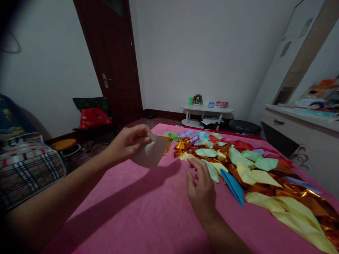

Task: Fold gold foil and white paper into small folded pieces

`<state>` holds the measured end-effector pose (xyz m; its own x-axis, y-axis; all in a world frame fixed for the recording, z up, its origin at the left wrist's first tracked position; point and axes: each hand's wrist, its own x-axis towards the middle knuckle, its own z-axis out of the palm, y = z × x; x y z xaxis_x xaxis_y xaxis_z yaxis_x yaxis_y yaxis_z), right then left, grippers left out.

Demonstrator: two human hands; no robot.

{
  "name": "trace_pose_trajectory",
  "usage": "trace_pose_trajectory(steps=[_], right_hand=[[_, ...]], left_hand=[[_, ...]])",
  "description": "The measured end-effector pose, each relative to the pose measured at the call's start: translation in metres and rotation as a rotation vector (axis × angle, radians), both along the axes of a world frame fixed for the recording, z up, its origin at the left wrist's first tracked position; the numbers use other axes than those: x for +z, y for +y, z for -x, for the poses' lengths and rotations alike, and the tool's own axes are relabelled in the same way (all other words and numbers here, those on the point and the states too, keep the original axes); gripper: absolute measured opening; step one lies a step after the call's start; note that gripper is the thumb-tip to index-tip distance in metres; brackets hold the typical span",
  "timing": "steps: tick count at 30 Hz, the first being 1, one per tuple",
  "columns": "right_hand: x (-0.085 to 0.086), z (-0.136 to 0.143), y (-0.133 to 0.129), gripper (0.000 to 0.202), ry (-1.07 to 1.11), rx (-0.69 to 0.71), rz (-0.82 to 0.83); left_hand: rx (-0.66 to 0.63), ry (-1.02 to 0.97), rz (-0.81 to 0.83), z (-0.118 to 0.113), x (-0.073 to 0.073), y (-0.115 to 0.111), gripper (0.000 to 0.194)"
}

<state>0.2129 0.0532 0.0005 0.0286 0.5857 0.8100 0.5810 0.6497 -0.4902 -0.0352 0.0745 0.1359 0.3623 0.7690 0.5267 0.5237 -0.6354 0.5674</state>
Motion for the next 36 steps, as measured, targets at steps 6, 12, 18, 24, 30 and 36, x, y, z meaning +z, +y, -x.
trace_pose_trajectory(steps=[6,12,18,24,30,36], right_hand=[[0.024,-0.008,-0.011,0.051,0.096,-0.003,-0.048],[0.029,-0.02,-0.033,0.062,-0.427,0.239,-0.27],[0.017,-0.029,-0.046,0.025,-0.788,0.49,-0.252],[0.003,-0.033,-0.048,0.035,-0.742,0.654,0.091],[0.001,-0.03,-0.054,0.028,-0.421,0.629,0.413],[0.009,-0.011,-0.029,0.031,-0.01,0.403,0.867]], left_hand=[[-0.528,-0.488,0.766,-0.015,0.007,-0.002,0.03],[-0.649,-0.405,1.062,-0.047,-0.064,0.018,0.038],[-0.476,-0.143,0.734,-0.066,-0.112,0.039,0.024],[-0.393,0.087,0.215,-0.049,-0.106,0.006,0.033],[-0.578,0.396,0.27,-0.014,-0.094,-0.051,0.062],[-0.444,0.07,0.561,-0.027,-0.104,-0.047,0.042]])
